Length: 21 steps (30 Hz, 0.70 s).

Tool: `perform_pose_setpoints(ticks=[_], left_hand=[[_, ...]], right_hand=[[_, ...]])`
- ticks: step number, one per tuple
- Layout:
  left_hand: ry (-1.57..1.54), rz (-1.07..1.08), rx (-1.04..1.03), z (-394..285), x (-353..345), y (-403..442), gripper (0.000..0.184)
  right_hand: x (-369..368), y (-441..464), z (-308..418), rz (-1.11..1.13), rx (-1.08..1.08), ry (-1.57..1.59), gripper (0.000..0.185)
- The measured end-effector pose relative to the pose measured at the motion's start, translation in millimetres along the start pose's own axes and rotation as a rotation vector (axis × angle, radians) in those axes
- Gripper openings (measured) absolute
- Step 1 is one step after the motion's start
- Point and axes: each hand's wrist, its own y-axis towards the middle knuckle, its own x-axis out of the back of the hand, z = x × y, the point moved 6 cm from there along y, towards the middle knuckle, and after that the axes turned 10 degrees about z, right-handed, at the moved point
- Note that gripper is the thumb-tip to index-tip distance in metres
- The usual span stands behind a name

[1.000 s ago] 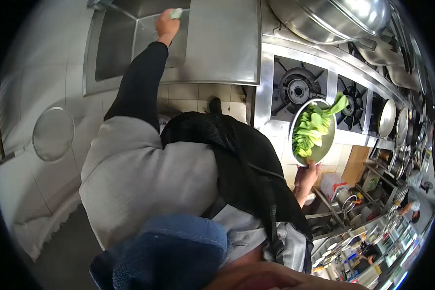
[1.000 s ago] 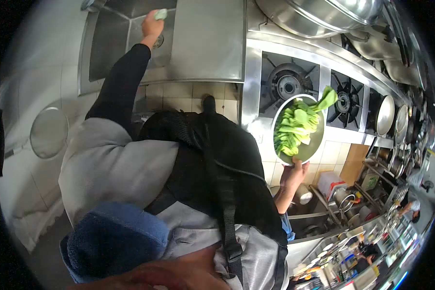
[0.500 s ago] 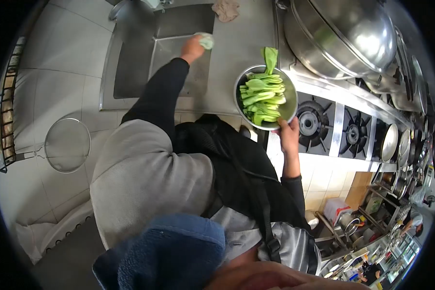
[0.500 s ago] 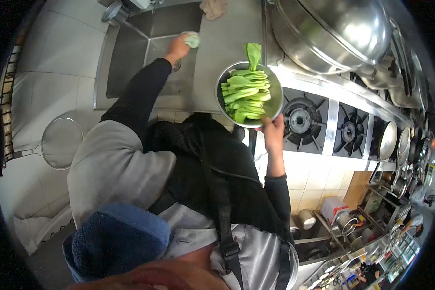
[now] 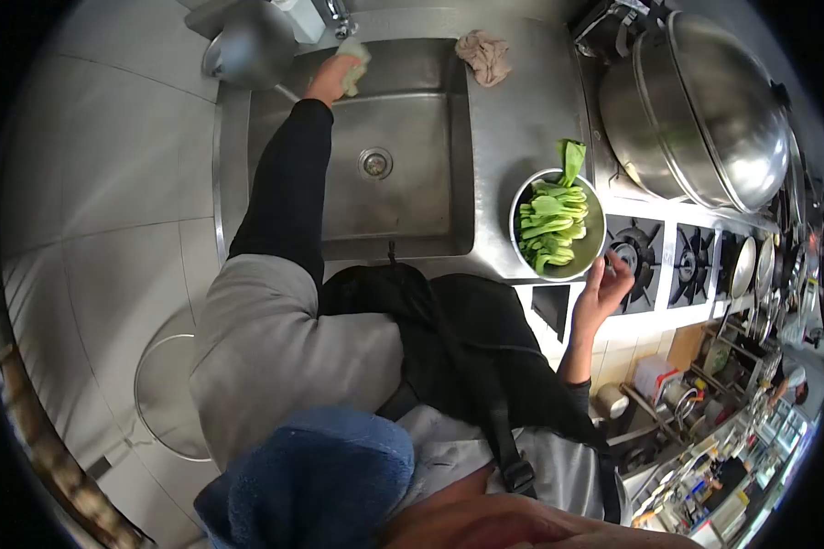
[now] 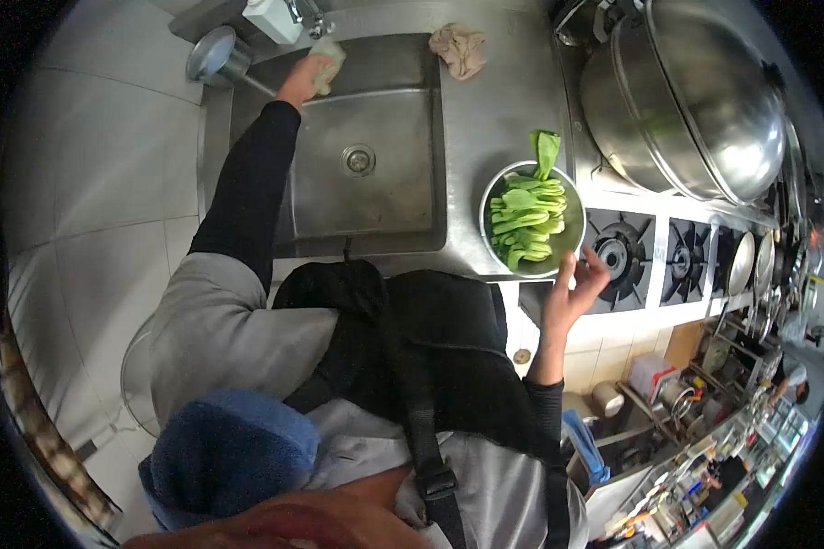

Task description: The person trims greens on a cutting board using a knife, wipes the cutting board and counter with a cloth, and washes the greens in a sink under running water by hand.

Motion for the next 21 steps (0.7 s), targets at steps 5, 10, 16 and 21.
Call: perform_pose_setpoints(ticks=[5, 10, 16, 21], left_hand=[[0.094, 0.268, 0.000, -50, -70, -11, 0.050], [-0.059, 0.164, 0.076, -50, -62, -62, 0.055], [0.682, -0.181, -0.282, -129, -42, -130, 0.045], [0.160, 0.250, -0.562, -172, -47, -104, 0.047]], right_hand=[[-170, 42, 77, 0.603, 0.118, 0.287, 0.021], [-373, 77, 104, 1.014, -0.594, 0.712, 0.040], [-572, 183, 89, 1.041, 0.071, 0.514, 0.045], [-573, 192, 164, 0.854, 0.640, -0.759, 0.039]])
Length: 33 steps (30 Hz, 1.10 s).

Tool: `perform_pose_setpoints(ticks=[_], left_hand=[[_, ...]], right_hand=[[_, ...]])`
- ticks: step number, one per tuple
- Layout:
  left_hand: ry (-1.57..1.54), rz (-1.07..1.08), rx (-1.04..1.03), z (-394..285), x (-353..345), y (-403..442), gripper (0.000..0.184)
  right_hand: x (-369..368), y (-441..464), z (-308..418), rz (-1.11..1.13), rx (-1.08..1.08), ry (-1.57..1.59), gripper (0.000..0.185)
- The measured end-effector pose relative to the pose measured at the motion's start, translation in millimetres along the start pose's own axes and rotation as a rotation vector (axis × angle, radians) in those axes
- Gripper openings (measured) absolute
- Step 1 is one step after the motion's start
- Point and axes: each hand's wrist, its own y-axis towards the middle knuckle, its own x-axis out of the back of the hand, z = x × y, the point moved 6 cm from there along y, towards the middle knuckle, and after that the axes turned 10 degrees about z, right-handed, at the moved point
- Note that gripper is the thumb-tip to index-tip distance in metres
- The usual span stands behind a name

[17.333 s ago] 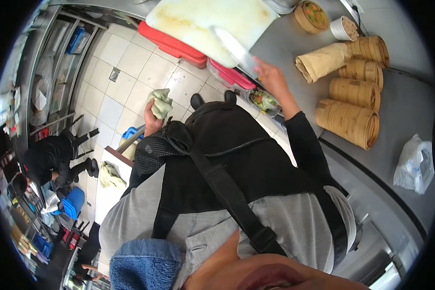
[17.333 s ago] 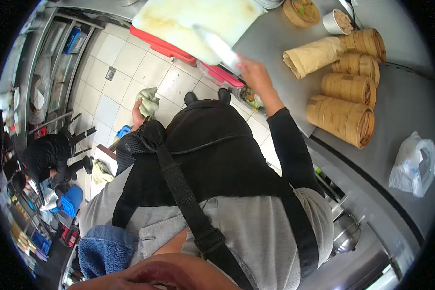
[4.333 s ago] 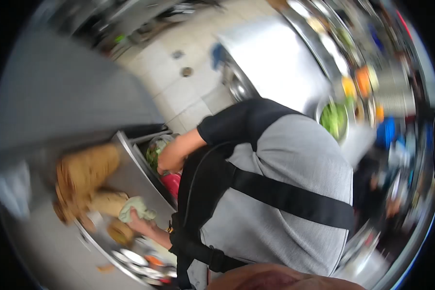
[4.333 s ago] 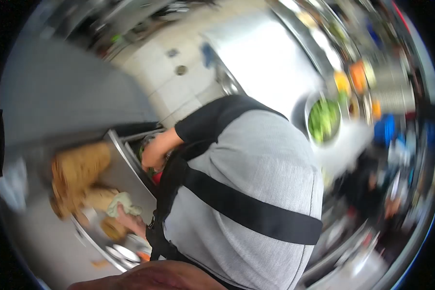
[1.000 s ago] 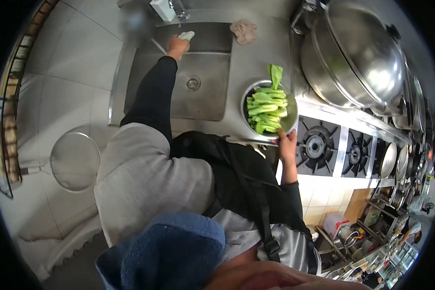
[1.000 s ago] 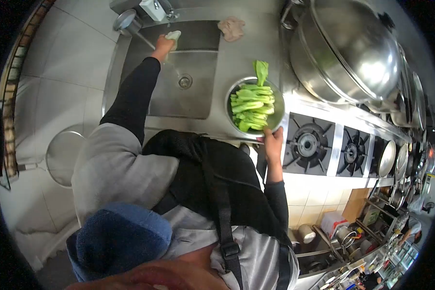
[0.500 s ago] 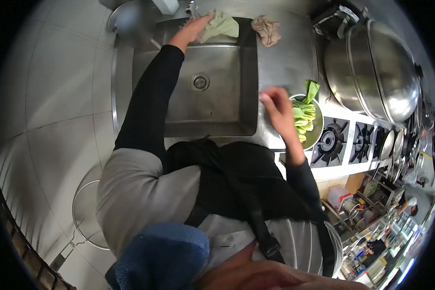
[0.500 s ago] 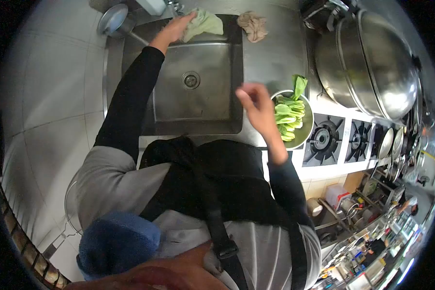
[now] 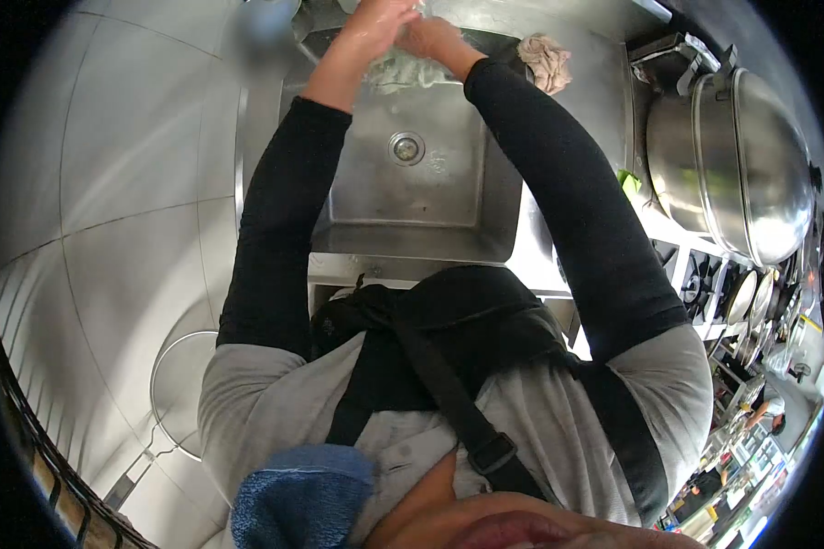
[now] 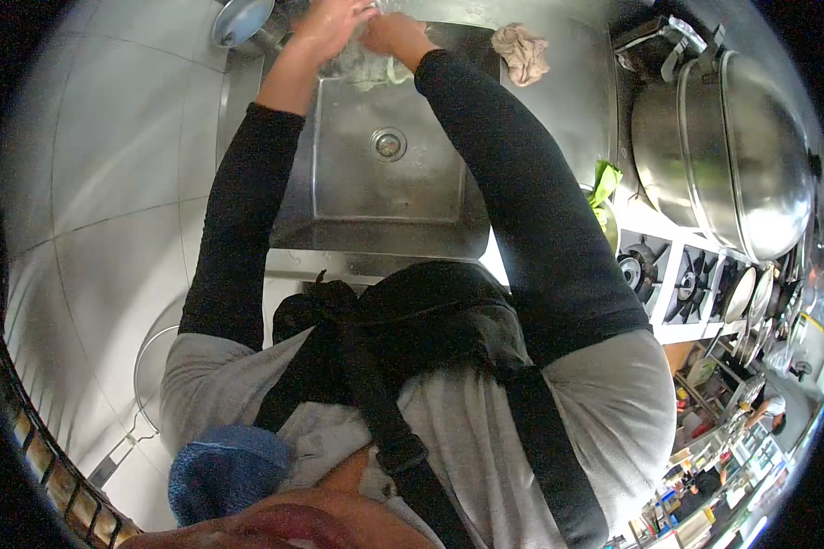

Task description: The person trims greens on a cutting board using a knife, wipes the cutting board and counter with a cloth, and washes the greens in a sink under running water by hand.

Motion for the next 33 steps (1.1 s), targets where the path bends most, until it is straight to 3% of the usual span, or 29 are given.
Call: perform_pose_setpoints(ticks=[2, 5, 6, 8, 9, 12, 15, 16, 18, 19, 22, 25, 27, 28, 29, 32, 33], left_hand=[[0.149, 0.110, -0.147, 1, -11, 12, 0.049], [-0.176, -0.066, 0.184, 19, -14, 11, 0.050], [-0.294, -0.103, 0.079, 21, -14, 13, 0.044], [-0.535, -0.180, -0.118, 46, -20, 1, 0.041], [-0.571, -0.370, -0.011, 87, -18, -2, 0.036], [-0.072, -0.230, 0.187, 152, -28, -3, 0.037], [0.234, -0.124, 0.201, 151, -31, -1, 0.039], [0.337, -0.093, 0.195, 155, -27, 5, 0.039], [0.223, -0.129, 0.180, 164, -17, 17, 0.033], [0.166, -0.145, 0.174, 157, -18, 18, 0.030], [-0.339, 0.040, 0.207, 115, -46, 16, 0.017], [-0.195, 0.121, 0.050, 119, -44, 30, 0.021], [-0.079, -0.033, -0.017, 94, -30, 11, 0.021], [-0.017, -0.104, -0.050, 85, -20, 0, 0.023], [0.019, -0.230, -0.101, 88, -8, -13, 0.038], [0.310, -0.098, 0.254, 141, -2, -55, 0.058], [0.315, -0.114, 0.470, 146, -5, -76, 0.062]], right_hand=[[-33, 45, -28, 0.007, 0.167, -0.132, 0.046], [24, 6, -25, 0.009, 0.053, -0.065, 0.047], [37, -5, -29, 0.008, 0.009, -0.040, 0.048], [21, 12, -33, -0.028, 0.175, -0.076, 0.042], [16, 16, -36, -0.048, 0.259, -0.095, 0.040], [60, -27, -38, -0.072, 0.561, 0.149, 0.028], [92, -66, -66, -0.240, 0.261, 0.573, 0.027], [92, -69, -75, -0.276, 0.282, 0.568, 0.028], [91, -74, -89, -0.355, 0.322, 0.562, 0.028], [99, -89, -81, -0.173, 0.202, 0.522, 0.024], [83, -88, -78, 0.185, 0.080, 0.227, 0.046], [62, -67, -55, 0.092, 0.261, -0.124, 0.032], [35, -37, -50, 0.002, 0.481, -0.332, 0.027], [46, -42, -32, 0.039, 0.395, -0.208, 0.026], [59, -45, -14, 0.067, 0.305, -0.085, 0.026], [33, -23, 16, -0.252, 0.792, -0.479, 0.025], [42, -23, 21, -0.224, 0.700, -0.358, 0.025]])
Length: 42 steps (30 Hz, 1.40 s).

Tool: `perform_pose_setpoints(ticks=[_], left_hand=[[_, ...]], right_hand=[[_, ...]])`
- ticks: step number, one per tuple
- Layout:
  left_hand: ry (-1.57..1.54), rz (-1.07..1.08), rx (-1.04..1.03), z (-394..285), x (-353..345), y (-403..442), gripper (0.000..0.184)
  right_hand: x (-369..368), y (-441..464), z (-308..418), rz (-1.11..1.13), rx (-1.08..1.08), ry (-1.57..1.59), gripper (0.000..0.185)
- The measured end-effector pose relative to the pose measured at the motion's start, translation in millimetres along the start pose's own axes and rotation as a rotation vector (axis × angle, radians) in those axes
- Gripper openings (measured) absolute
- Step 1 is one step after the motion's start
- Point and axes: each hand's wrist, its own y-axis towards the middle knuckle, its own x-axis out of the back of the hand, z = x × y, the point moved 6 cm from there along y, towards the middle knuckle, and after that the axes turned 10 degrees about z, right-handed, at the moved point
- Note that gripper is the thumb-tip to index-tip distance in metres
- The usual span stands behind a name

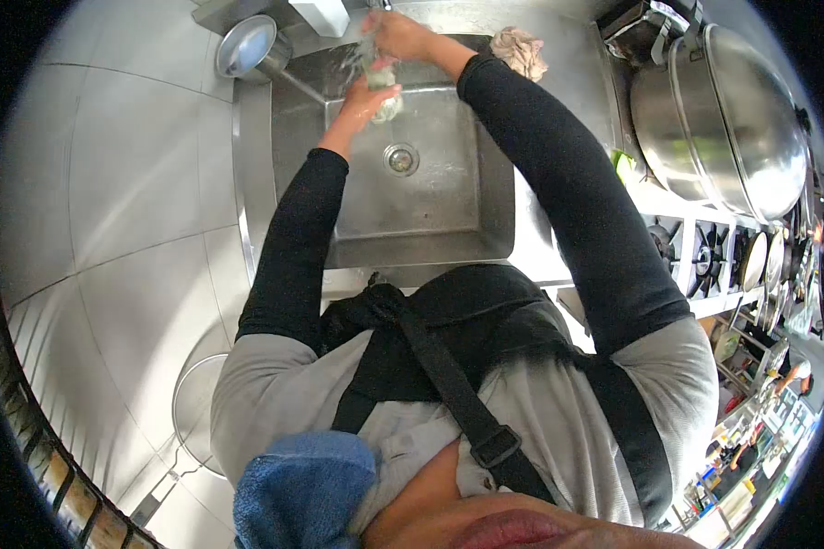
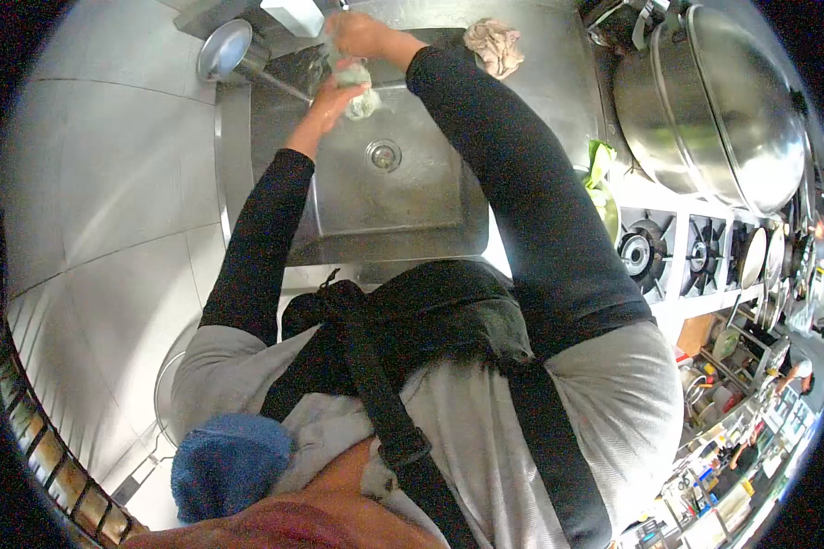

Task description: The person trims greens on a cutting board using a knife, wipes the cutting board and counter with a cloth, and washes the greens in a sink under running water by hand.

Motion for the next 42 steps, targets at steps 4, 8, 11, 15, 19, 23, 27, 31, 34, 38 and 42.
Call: perform_pose_setpoints(ticks=[4, 8, 11, 15, 19, 23, 27, 31, 34, 38, 42], left_hand=[[-0.689, -0.087, -0.010, 52, 38, 14, 0.050], [-1.164, -0.089, -0.180, -22, 34, -1, 0.036], [-1.236, -0.157, -0.276, -34, 23, -3, 0.036], [-1.413, -0.023, 0.210, -71, -40, -30, 0.041], [-1.319, 0.093, -0.017, -34, -58, 33, 0.044], [-1.351, 0.118, -0.103, -21, -73, 49, 0.040], [-1.356, -0.067, -0.010, -26, -75, 43, 0.041], [-1.221, 0.044, 0.025, -28, -70, 19, 0.042], [-1.110, 0.197, 0.110, -24, -91, 0, 0.046], [-0.858, 0.232, 0.065, -21, -105, -15, 0.053], [-0.061, -0.106, -0.105, -24, -74, -17, 0.040]], right_hand=[[-15, 9, -4, 0.329, -0.350, 0.140, 0.034], [-12, -8, -1, 0.435, -0.684, 0.671, 0.043], [13, -42, 24, 0.341, -0.970, 1.265, 0.052], [-53, -17, -2, -0.054, -0.444, 0.315, 0.022], [-101, -36, 1, -0.377, -0.527, 0.268, 0.026], [-81, -86, 1, -0.344, -1.003, 0.761, 0.033], [-42, -122, 10, -0.510, -1.121, 0.830, 0.047], [21, -123, 100, 0.072, -0.004, 0.115, 0.069], [28, -138, 112, -0.065, -0.237, -0.219, 0.078], [-3, -134, 102, -0.024, -0.604, 0.268, 0.069], [-46, -134, 104, -0.174, -0.713, 0.697, 0.039]])
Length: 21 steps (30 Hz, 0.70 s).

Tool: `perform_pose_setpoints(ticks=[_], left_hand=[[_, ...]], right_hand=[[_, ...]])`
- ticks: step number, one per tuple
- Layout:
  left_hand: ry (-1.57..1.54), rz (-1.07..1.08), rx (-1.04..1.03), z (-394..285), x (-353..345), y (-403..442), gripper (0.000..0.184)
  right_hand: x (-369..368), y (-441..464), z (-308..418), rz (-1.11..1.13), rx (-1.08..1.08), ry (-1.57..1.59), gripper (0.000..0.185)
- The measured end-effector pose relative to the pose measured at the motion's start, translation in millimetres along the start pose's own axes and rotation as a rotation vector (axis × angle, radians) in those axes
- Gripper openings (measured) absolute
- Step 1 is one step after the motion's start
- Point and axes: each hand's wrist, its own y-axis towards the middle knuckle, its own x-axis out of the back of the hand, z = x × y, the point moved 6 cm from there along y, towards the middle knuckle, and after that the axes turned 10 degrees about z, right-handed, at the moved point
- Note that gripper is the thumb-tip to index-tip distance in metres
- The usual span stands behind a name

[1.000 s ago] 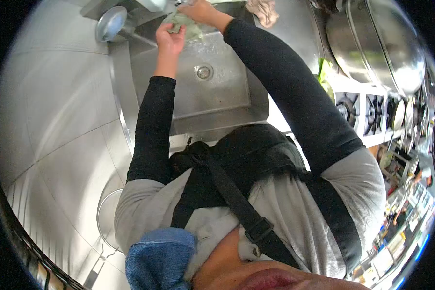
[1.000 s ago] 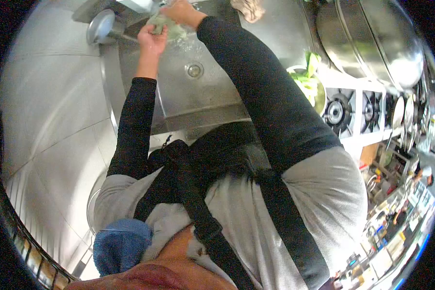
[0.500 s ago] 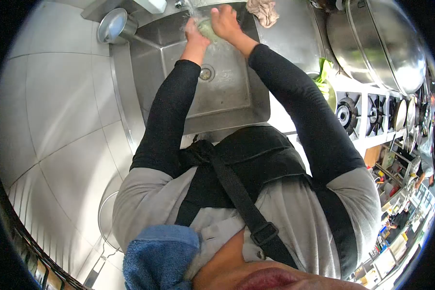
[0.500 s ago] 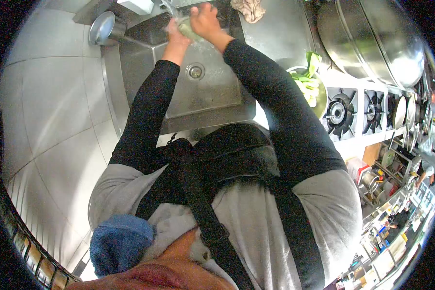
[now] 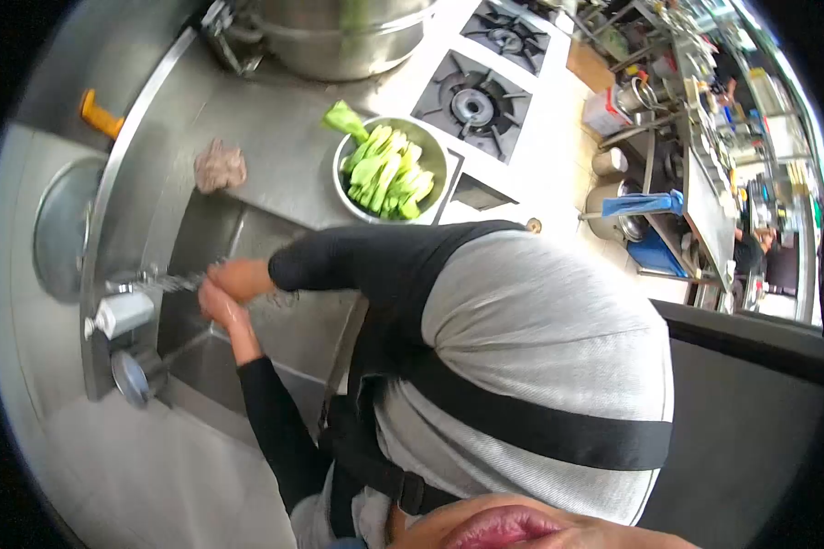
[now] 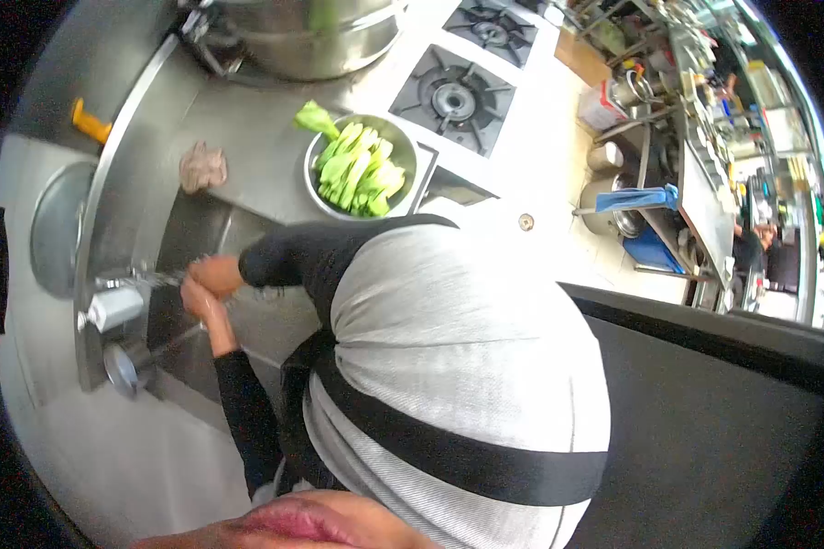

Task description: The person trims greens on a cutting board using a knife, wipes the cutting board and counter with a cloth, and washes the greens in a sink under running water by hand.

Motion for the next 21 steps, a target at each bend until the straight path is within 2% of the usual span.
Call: perform_pose_setpoints(ticks=[1, 2, 3, 4, 5, 7, 9, 10, 13, 14, 16, 17, 18, 21], left_hand=[[0.092, -0.031, -0.016, -18, -2, -14, 0.035], [-0.052, -0.023, -0.029, -1, -1, -6, 0.032], [0.089, 0.047, -0.168, 8, 0, 8, 0.031], [0.248, 0.099, -0.297, 18, 3, 12, 0.031], [0.295, 0.183, -0.351, 3, 4, 1, 0.031], [0.444, 0.173, -0.359, -54, -6, -41, 0.029], [0.251, 0.288, -0.589, -75, -10, -59, 0.028], [0.157, 0.349, -0.698, -83, -14, -67, 0.027], [-0.302, 0.218, -0.330, -62, -28, -64, 0.026], [-0.228, 0.111, -0.111, -55, -21, -57, 0.028], [-0.489, -0.010, 0.079, -46, -23, -50, 0.033], [-0.619, -0.069, 0.175, -38, -28, -47, 0.035], [-0.914, 0.292, 0.336, 10, -39, -21, 0.045], [-1.016, 0.458, 0.459, 45, -62, -23, 0.042]], right_hand=[[-17, 0, -10, -0.033, 0.021, 0.089, 0.032], [-28, 0, -13, -0.102, 0.128, 0.047, 0.035], [-13, -13, -6, -0.236, 0.172, 0.171, 0.028], [-16, -14, -6, -0.231, 0.210, 0.254, 0.024], [-30, -14, -4, -0.113, 0.232, 0.183, 0.022], [-44, -17, -17, 0.199, 0.293, 0.251, 0.019], [-51, -29, -20, 0.587, 0.351, 0.535, 0.016], [-44, -30, -24, 0.562, 0.282, 0.675, 0.018], [-27, -47, -18, 0.476, 0.083, 1.103, 0.032], [-19, -54, -13, 0.440, 0.018, 1.241, 0.038], [16, -73, -2, 0.135, 0.104, 0.982, 0.051], [44, -92, 16, -0.117, 0.242, 0.572, 0.058], [67, -112, 37, -0.355, 0.364, 0.151, 0.066], [66, -136, 73, -0.105, 0.560, -0.591, 0.073]])
